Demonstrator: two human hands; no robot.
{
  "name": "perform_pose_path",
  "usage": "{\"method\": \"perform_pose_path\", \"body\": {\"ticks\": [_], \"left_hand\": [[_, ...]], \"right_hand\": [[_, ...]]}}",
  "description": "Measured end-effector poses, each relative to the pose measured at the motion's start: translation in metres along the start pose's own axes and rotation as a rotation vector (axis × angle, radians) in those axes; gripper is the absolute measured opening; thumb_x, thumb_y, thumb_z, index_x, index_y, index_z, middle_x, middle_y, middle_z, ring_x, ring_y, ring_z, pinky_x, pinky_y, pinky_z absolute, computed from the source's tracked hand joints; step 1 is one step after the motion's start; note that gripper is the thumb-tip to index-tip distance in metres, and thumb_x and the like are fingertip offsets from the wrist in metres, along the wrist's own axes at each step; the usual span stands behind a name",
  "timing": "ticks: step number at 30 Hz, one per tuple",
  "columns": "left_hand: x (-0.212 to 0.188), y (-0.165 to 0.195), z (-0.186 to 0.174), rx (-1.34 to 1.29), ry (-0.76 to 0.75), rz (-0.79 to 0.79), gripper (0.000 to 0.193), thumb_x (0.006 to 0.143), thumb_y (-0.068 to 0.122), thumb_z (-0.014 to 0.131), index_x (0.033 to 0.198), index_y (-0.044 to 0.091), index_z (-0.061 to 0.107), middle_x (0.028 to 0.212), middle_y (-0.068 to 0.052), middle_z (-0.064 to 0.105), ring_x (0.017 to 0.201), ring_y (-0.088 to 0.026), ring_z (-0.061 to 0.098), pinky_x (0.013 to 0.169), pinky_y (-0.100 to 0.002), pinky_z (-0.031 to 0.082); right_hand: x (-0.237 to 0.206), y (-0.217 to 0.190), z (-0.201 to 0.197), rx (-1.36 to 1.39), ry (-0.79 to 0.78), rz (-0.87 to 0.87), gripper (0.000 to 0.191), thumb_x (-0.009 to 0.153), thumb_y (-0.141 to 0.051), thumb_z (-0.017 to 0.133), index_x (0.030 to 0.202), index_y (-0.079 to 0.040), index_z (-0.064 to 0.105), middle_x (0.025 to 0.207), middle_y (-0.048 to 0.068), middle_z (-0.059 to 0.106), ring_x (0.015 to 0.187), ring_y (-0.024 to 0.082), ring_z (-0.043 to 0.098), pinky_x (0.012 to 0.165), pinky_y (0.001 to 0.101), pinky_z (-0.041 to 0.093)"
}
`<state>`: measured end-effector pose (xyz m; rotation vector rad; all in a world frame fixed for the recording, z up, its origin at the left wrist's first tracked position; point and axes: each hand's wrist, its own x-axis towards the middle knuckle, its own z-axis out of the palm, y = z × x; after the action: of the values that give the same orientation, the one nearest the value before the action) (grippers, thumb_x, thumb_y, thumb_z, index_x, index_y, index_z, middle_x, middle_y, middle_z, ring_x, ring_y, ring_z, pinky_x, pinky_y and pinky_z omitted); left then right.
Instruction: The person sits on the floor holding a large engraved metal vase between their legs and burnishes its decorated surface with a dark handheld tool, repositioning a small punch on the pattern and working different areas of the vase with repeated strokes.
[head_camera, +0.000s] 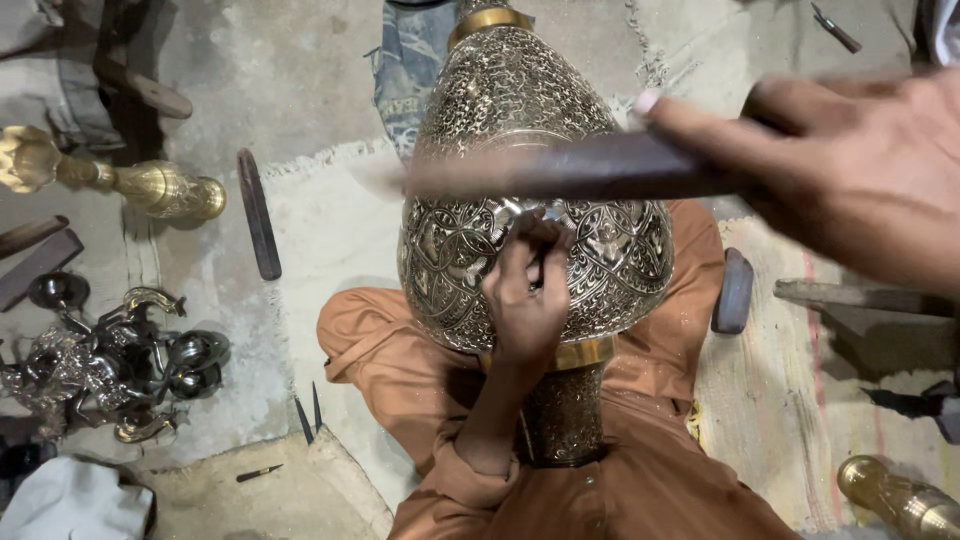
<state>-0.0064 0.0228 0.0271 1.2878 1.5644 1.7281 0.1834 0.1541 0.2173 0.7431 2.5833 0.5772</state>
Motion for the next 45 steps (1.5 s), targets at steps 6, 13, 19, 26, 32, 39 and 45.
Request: {"method": "perform_pose_path", "body": {"ticks": [6, 13, 19, 26, 32, 39, 45], "left_hand": [[-0.001, 0.011, -0.003, -0.106, 0.025, -0.010, 0.017, 0.102, -0.006, 0.059, 0.118, -0.005, 0.064, 0.111, -0.020, 0.073, 0.099, -0.025, 0.077, 0.086, -0.032, 0.069], [-0.004, 0.027, -0.024, -0.078, 0.044, -0.080, 0.027, 0.100, 0.001, 0.069, 0.124, -0.006, 0.062, 0.096, -0.014, 0.077, 0.078, -0.017, 0.072, 0.069, -0.026, 0.060], [0.001, 0.024, -0.015, -0.150, 0.004, -0.134, 0.020, 0.103, 0.007, 0.065, 0.121, -0.002, 0.061, 0.102, -0.012, 0.075, 0.086, -0.012, 0.077, 0.069, -0.026, 0.066], [-0.013, 0.016, -0.010, -0.007, 0.011, 0.003, 0.009, 0.105, 0.005, 0.064, 0.112, 0.000, 0.065, 0.102, -0.014, 0.076, 0.087, -0.016, 0.078, 0.071, -0.026, 0.069], [-0.015, 0.007, -0.006, 0.018, 0.044, -0.039, 0.013, 0.100, 0.002, 0.066, 0.112, -0.004, 0.065, 0.093, -0.013, 0.076, 0.069, -0.014, 0.076, 0.053, -0.022, 0.063], [-0.012, 0.012, -0.007, 0.004, 0.090, 0.017, 0.020, 0.100, 0.003, 0.070, 0.116, -0.007, 0.063, 0.096, -0.011, 0.076, 0.076, -0.014, 0.075, 0.061, -0.024, 0.063], [-0.011, 0.011, -0.009, -0.002, 0.051, -0.019, 0.018, 0.100, 0.003, 0.069, 0.115, -0.006, 0.064, 0.092, -0.011, 0.076, 0.067, -0.010, 0.072, 0.053, -0.023, 0.059]], "right_hand": [[-0.011, 0.006, 0.007, 0.012, 0.261, -0.015, 0.081, 0.085, -0.011, 0.068, 0.159, -0.029, 0.041, 0.077, 0.008, 0.062, 0.062, 0.020, 0.064, 0.059, 0.0353, 0.055], [-0.019, 0.011, 0.013, 0.225, 0.265, 0.104, 0.078, 0.081, 0.001, 0.074, 0.152, -0.022, 0.052, 0.066, 0.007, 0.054, 0.053, 0.017, 0.053, 0.051, 0.0342, 0.046], [-0.016, 0.012, 0.014, 0.069, 0.317, 0.019, 0.082, 0.076, -0.001, 0.074, 0.154, -0.020, 0.057, 0.067, 0.007, 0.053, 0.053, 0.017, 0.050, 0.051, 0.0330, 0.044], [-0.006, 0.021, 0.009, -0.005, 0.407, -0.066, 0.074, 0.085, -0.005, 0.077, 0.153, -0.022, 0.052, 0.072, 0.009, 0.054, 0.058, 0.020, 0.050, 0.055, 0.0353, 0.046], [0.002, 0.013, -0.002, 0.109, 0.287, -0.083, 0.072, 0.088, -0.016, 0.076, 0.153, -0.022, 0.046, 0.088, 0.009, 0.062, 0.070, 0.021, 0.061, 0.062, 0.0351, 0.053], [0.011, -0.004, -0.019, 0.702, 0.452, -0.029, 0.074, 0.083, -0.028, 0.077, 0.151, -0.014, 0.050, 0.107, 0.015, 0.071, 0.081, 0.026, 0.070, 0.067, 0.0369, 0.059], [0.014, -0.005, -0.023, 0.564, 0.328, -0.086, 0.077, 0.089, -0.028, 0.070, 0.160, -0.015, 0.044, 0.098, 0.007, 0.072, 0.056, 0.016, 0.061, 0.044, 0.0321, 0.047]]}}
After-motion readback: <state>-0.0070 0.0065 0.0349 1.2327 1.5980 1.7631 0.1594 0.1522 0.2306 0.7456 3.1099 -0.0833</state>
